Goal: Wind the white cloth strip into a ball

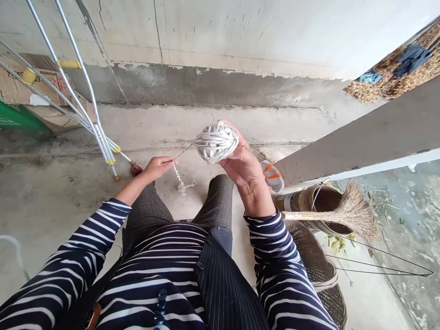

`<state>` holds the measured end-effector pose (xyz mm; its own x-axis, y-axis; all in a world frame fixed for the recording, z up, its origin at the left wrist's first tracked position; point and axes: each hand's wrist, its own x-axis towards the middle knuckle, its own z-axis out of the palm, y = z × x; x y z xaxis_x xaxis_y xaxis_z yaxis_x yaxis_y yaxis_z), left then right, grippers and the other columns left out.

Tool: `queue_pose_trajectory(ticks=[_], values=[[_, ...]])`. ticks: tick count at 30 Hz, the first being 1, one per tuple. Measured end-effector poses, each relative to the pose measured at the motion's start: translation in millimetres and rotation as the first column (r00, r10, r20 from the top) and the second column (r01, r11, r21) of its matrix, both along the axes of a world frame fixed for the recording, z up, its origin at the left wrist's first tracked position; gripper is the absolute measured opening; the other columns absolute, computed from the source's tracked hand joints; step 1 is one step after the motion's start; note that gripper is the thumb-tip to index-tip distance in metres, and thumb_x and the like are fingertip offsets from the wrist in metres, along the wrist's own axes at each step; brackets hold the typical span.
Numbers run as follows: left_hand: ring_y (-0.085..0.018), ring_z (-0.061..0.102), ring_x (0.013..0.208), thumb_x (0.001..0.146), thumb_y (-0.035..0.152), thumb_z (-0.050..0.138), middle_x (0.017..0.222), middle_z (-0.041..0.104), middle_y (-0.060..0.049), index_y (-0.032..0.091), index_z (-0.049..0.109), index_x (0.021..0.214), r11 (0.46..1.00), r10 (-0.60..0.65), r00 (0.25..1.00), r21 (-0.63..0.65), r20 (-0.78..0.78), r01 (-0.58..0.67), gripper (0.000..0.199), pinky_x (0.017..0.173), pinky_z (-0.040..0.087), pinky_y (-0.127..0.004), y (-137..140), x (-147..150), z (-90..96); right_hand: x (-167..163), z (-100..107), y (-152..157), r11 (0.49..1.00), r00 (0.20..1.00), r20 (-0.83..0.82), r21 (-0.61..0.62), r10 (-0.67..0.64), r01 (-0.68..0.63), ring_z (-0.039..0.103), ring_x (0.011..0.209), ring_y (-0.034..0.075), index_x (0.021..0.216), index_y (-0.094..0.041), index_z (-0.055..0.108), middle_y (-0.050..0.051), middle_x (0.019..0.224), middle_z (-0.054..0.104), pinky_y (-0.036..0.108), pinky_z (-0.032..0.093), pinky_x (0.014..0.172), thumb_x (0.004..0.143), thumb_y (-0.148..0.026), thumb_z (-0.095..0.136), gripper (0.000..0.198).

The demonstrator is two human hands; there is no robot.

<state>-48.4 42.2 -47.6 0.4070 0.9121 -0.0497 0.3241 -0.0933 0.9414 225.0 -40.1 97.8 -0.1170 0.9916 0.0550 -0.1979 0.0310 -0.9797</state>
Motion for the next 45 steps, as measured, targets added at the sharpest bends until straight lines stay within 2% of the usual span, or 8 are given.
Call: queue_pose_trajectory(ticks=[7,10,15,19,27,32,38,45], values=[[-0.021,0.072,0.089,0.083,0.044,0.066,0.100,0.081,-0.010,0.014,0.079,0.103,1.000,0.002,0.999,0.017,0.044,-0.002,0.038,0.077,0.058,-0.028,14.7,3.8,-3.6,-5.2,30.7,-14.1,0.982,0.982,-0.057,0.046,-0.182,0.185,0.046,0.139,0.047,0.135,-0.049,0.059,0.002,0.125,0.073,0.065,0.055,0.091,0.056,-0.054,0.076,0.081],[-0.018,0.070,0.078,0.083,0.041,0.065,0.091,0.079,-0.008,0.014,0.078,0.102,1.000,-0.012,0.999,0.007,0.043,0.011,0.035,0.069,0.059,-0.027,19.4,-0.6,-3.4,-4.6,49.0,-19.2,0.957,0.958,-0.082,0.071,-0.275,0.280,0.053,0.131,0.047,0.132,-0.050,0.061,0.000,0.127,0.073,0.063,0.055,0.087,0.055,-0.047,0.076,0.079],[-0.017,0.069,0.078,0.082,0.037,0.061,0.084,0.075,-0.006,0.015,0.075,0.092,0.999,0.038,0.996,0.023,0.077,-0.040,0.029,0.072,0.063,-0.030,23.8,-1.1,-4.8,3.9,57.1,-22.4,0.959,0.969,-0.030,0.143,-0.243,0.245,0.056,0.133,0.043,0.117,-0.047,0.069,-0.003,0.139,0.066,0.062,0.057,0.087,0.067,-0.050,0.072,0.049],[-0.016,0.068,0.076,0.077,0.037,0.063,0.081,0.073,-0.005,0.016,0.073,0.086,0.999,0.052,0.994,0.012,0.091,-0.053,0.025,0.074,0.062,-0.030,30.8,4.2,-3.4,4.7,65.2,-25.3,0.952,0.968,-0.038,0.176,-0.246,0.249,0.049,0.142,0.048,0.113,-0.051,0.072,-0.005,0.138,0.067,0.066,0.057,0.092,0.063,-0.060,0.075,0.050],[-0.017,0.068,0.074,0.076,0.043,0.071,0.077,0.072,-0.005,0.016,0.072,0.080,0.995,0.050,0.994,-0.091,0.100,-0.041,0.027,0.071,0.063,-0.030,30.0,2.7,-6.5,-2.6,103.2,-32.7,0.888,0.907,-0.262,0.238,-0.331,0.393,0.071,0.104,0.025,0.102,-0.037,0.080,-0.003,0.129,0.068,0.024,0.063,0.053,0.052,-0.046,0.092,0.053],[-0.018,0.072,0.078,0.080,0.037,0.070,0.081,0.076,-0.005,0.017,0.072,0.076,0.998,0.063,0.998,-0.007,0.012,-0.063,0.021,0.077,0.060,-0.029,36.3,4.7,-1.8,10.2,112.4,-28.4,0.825,0.887,-0.330,0.361,-0.323,0.434,0.057,0.142,0.033,0.098,-0.034,0.080,-0.001,0.135,0.070,0.020,0.066,0.063,0.046,-0.053,0.096,0.057],[-0.021,0.075,0.085,0.080,0.027,0.064,0.102,0.081,-0.008,0.016,0.079,0.087,0.993,0.059,0.997,0.097,0.046,-0.063,0.020,0.084,0.059,-0.032,47.7,10.6,49.5,20.7,113.6,-17.4,0.717,0.855,-0.326,0.467,-0.404,0.517,0.053,0.144,0.045,0.100,-0.031,0.082,0.002,0.132,0.073,0.034,0.063,0.063,0.049,-0.068,0.082,0.062],[-0.024,0.074,0.085,0.082,0.026,0.063,0.081,0.075,-0.008,0.013,0.073,0.076,0.998,-0.068,0.949,0.031,0.309,0.062,0.018,0.085,0.062,-0.040,34.0,15.1,126.1,9.0,117.4,-26.5,0.806,0.894,-0.223,0.389,-0.387,0.446,0.040,0.157,0.033,0.087,-0.040,0.080,-0.007,0.124,0.075,0.034,0.067,0.095,0.044,-0.059,0.095,0.049]])
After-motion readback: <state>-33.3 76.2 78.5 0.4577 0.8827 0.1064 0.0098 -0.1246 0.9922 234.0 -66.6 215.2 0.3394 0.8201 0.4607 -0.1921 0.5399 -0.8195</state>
